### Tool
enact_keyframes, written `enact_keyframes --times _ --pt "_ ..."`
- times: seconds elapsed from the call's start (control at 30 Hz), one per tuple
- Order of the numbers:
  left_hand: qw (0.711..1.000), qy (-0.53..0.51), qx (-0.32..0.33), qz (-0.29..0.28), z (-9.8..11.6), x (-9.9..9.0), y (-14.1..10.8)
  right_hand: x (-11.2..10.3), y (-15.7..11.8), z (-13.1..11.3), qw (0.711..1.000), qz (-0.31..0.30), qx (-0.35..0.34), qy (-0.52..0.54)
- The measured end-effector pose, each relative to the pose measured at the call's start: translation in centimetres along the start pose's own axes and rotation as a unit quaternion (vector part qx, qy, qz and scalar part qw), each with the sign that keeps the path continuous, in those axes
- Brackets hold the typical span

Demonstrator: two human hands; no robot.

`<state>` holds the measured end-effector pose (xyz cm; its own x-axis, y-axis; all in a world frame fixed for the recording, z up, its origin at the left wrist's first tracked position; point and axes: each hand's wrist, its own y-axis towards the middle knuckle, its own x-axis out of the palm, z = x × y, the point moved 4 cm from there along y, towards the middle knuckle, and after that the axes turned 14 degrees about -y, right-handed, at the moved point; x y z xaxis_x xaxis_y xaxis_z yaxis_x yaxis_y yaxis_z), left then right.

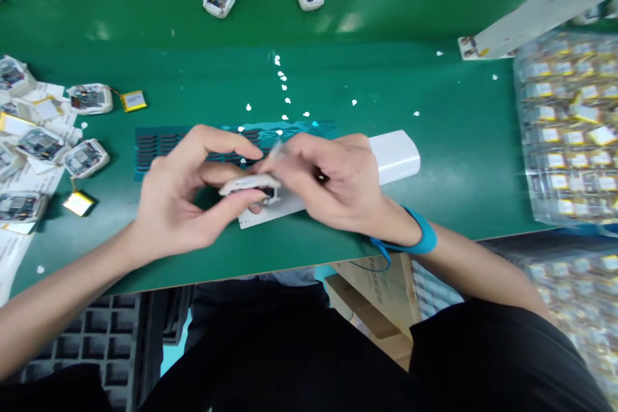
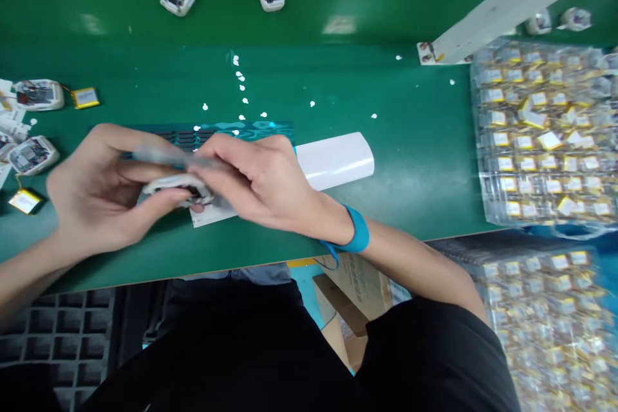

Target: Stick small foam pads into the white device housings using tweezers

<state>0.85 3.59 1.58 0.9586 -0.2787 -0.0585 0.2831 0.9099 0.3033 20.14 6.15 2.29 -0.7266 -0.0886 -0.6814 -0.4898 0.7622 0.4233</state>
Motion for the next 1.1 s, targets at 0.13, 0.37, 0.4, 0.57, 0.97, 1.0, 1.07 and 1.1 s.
enact_keyframes --times 0.13,0.37,0.4,0.57,0.97,1.0,1.07,1.1 --pt "0.98 -0.108 -0.042 -0.162 1.2 -1.0 2.0 0.0 0.6 1.1 1.0 -0.021 0.009 -0.017" --pt "0.937 0.07 -0.014 -0.342 0.6 -1.3 2.0 -0.1 1.8 2.4 0.982 -0.148 0.007 0.119" --pt "0.935 0.082 -0.01 -0.345 0.4 -1.2 1.8 0.0 1.8 2.5 0.973 -0.189 -0.001 0.131" --pt "0.936 0.085 0.0 -0.341 0.0 -0.7 1.4 0.7 1.6 2.5 0.952 -0.27 -0.037 0.139" --pt "0.938 0.084 -0.033 -0.336 -0.6 -1.2 1.5 1.5 1.3 2.6 0.937 -0.302 -0.036 0.172" --pt "0.937 0.084 -0.037 -0.337 -0.6 -1.2 1.5 1.6 1.2 2.7 0.932 -0.308 -0.014 0.189" --pt "0.936 0.088 -0.052 -0.338 -0.6 -1.1 1.6 1.9 1.2 3.2 0.918 -0.314 0.041 0.24" --pt "0.936 0.089 -0.06 -0.336 -0.6 -1.1 1.6 2.0 1.2 3.4 0.908 -0.312 0.064 0.271"
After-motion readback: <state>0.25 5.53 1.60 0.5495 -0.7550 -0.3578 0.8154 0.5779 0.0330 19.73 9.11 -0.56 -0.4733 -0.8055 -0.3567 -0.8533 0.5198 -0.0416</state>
